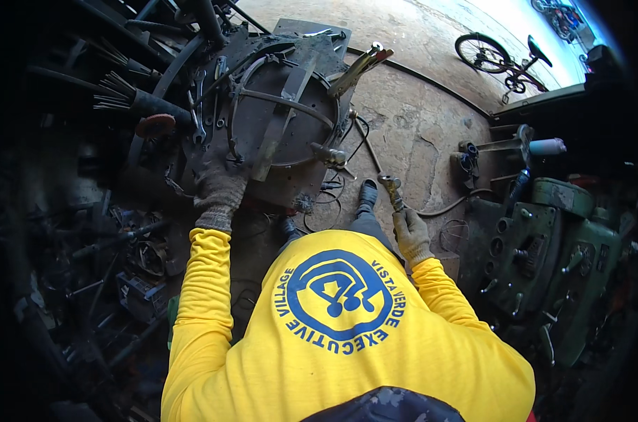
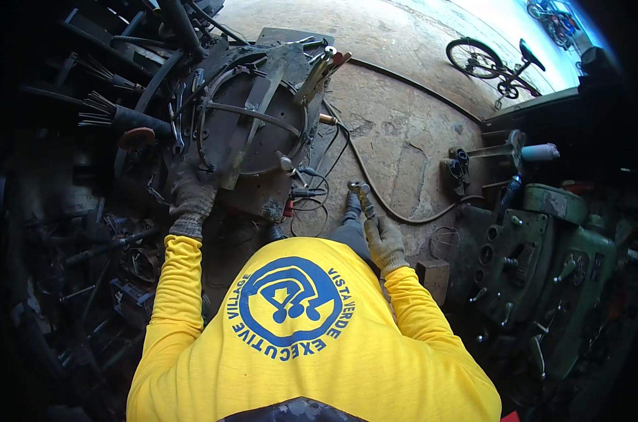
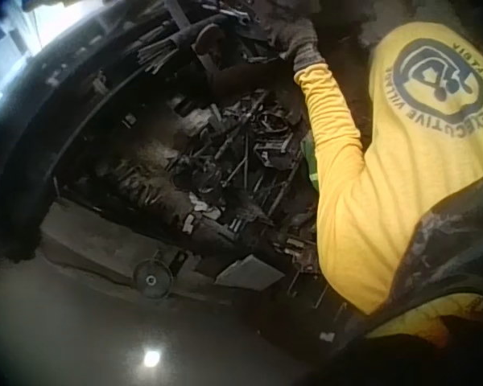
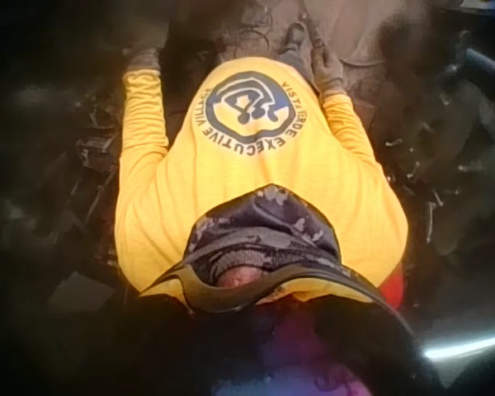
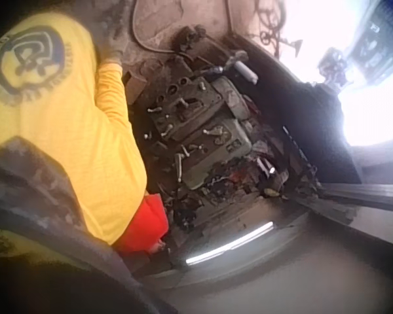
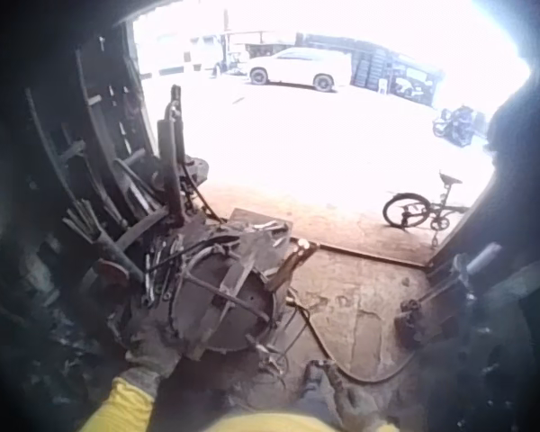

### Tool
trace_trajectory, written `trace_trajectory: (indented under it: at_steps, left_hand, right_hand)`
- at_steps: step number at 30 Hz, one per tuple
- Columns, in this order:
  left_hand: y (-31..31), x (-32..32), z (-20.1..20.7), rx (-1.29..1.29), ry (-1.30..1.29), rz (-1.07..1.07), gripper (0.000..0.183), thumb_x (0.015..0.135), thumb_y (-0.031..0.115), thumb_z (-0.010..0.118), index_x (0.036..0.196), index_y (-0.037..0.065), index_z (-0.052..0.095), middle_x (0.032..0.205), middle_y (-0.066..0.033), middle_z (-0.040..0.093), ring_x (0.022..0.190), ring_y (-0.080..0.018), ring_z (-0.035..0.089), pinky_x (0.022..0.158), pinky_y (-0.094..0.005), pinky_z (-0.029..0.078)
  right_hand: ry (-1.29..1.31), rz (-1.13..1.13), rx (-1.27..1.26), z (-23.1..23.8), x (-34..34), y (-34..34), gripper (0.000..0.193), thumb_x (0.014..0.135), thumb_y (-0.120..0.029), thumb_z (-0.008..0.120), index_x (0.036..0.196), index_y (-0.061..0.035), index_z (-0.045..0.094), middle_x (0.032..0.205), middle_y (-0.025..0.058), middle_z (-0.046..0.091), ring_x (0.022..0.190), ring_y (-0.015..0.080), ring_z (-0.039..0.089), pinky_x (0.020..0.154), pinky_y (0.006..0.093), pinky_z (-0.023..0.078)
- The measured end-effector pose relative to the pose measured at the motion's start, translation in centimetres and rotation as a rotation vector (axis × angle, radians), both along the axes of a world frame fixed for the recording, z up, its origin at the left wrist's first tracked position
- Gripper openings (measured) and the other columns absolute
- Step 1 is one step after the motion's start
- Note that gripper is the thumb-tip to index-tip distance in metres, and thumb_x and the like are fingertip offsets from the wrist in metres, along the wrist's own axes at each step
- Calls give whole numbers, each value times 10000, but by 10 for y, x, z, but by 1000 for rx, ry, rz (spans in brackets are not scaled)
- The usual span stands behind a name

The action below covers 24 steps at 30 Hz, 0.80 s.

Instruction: The person uses pliers and a hammer to shape and assemble a metal component on a workstation, occasionally using a grinder that produces sparks.

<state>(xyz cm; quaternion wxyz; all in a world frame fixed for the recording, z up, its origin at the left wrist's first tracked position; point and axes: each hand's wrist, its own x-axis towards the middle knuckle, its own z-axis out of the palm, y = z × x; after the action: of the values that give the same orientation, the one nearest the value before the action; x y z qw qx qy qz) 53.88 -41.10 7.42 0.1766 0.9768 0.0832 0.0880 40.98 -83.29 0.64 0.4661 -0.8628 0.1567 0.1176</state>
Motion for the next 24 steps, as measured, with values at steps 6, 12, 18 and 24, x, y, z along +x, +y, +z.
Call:
trace_trajectory:
  at_steps: [6,12,18,24]
  left_hand:
    - [-36,-32,11,-432,-234,187,482,872,292,744,1245,21,604,1246,-179,608,1156,-323,584,973,-411,477]
    - [-88,-31,-7,-14,-193,233,410,954,302,647,1236,6,613,1229,-191,607,1184,-339,558,1022,-437,440]
    - [-99,-29,-29,-68,-315,266,409,965,285,632,1271,15,598,1219,-215,596,1158,-356,560,1034,-445,432]
    - [-104,-32,-60,-446,-393,331,576,969,364,614,1388,-5,474,1354,-240,524,1260,-352,525,1072,-436,416]
  right_hand:
    - [-75,109,-34,3,88,-79,381,955,-395,604,888,-21,631,664,85,583,585,199,540,546,357,414]
    - [25,97,-113,-24,143,-142,424,926,-442,608,922,-19,632,743,224,626,718,377,637,641,454,454]
    - [-13,72,208,5,187,-125,301,953,-369,639,925,-70,619,665,4,549,554,94,506,511,277,400]
    - [-263,214,570,122,247,-64,170,994,-217,592,1061,-64,625,709,-34,538,584,58,477,531,228,397]
